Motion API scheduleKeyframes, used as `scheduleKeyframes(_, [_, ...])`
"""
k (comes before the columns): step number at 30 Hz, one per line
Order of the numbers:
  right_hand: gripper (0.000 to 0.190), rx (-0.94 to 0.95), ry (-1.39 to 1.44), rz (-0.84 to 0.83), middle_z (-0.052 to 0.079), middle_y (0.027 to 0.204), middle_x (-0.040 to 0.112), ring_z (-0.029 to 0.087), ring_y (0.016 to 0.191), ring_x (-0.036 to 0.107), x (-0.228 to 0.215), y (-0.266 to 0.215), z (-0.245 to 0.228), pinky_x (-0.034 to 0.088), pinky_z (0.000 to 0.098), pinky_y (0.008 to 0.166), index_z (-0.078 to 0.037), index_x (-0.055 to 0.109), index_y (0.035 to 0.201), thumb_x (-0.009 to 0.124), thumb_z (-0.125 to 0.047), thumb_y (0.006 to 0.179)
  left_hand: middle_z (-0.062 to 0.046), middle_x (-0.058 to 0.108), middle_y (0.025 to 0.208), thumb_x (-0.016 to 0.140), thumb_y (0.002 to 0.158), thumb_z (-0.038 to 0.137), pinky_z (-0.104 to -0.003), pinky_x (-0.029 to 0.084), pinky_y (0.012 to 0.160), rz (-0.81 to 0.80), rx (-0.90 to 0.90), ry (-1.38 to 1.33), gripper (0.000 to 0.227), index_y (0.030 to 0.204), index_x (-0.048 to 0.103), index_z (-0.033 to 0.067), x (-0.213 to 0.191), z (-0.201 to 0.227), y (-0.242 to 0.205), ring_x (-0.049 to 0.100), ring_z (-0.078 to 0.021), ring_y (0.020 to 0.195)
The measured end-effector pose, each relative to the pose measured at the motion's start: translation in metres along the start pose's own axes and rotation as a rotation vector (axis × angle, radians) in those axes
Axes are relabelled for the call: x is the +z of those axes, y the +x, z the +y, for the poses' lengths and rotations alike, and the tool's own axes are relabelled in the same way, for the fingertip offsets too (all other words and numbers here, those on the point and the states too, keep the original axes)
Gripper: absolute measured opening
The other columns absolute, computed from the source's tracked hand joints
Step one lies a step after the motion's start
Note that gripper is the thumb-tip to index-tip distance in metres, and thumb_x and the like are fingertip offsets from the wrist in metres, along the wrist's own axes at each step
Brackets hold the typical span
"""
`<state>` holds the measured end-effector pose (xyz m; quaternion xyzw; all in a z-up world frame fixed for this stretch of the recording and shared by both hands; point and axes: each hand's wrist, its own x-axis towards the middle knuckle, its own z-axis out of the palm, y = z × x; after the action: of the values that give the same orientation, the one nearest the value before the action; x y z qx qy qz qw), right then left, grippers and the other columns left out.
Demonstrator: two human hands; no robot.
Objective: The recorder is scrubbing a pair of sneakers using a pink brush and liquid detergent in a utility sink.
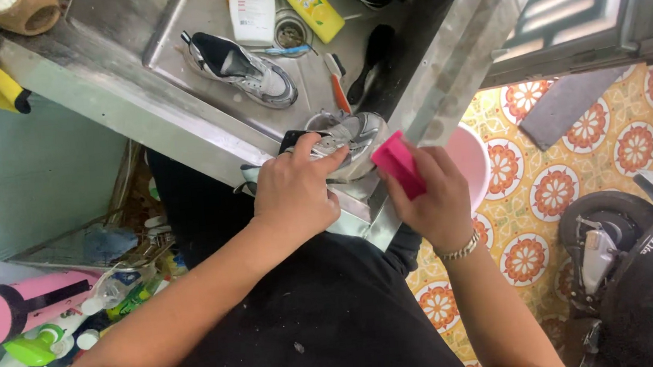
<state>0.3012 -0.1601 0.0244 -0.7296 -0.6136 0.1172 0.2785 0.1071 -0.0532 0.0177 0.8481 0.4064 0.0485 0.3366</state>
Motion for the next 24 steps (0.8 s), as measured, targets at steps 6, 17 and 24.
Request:
scheduleKeyframes(6, [0.03,0.027,0.002,-0.036,0.015,0.091,0.067,0.032,0.078,0.067,0.002,-0.001,0.032,0.053,0.0378,0.07,-0.001,0.068,0.102,0.086,-0.016,0.084,-0.017,0.058,0.128,0.076,0.066,0.017,-0.05,0.054,0.078,-0.027,0.011,0.039,0.064,0.129,0.071,0.0228,0.006,0.002,0.0,0.068,-0.0376,0.089])
scheduleKeyframes(17, [0.028,0.067,-0.03,-0.093,0.016,0.085,0.065,0.031,0.072,0.064,0.0,0.002,0.028,0.051,0.0379,0.065,-0.001,0.071,0.098,0.089,-0.017,0.083,-0.016,0.059,0.119,0.077,0.078,0.029,-0.049,0.054,0.074,-0.089,-0.02,0.078,0.055,0.131,0.068,0.0212,0.015,0.003,0.003,0.066,-0.0375,0.086])
scheduleKeyframes(24, [0.038,0.0,0.08,-0.071,0.015,0.093,0.069,0.029,0.079,0.07,-0.001,-0.009,0.005,0.056,0.035,0.07,-0.001,0.072,0.112,0.085,-0.017,0.08,-0.016,0.057,0.123,0.074,0.079,0.028,-0.046,0.053,0.07,-0.1,0.031,0.182,0.052,0.131,0.068,0.0201,0.023,0.009,0.0,0.067,-0.0343,0.085])
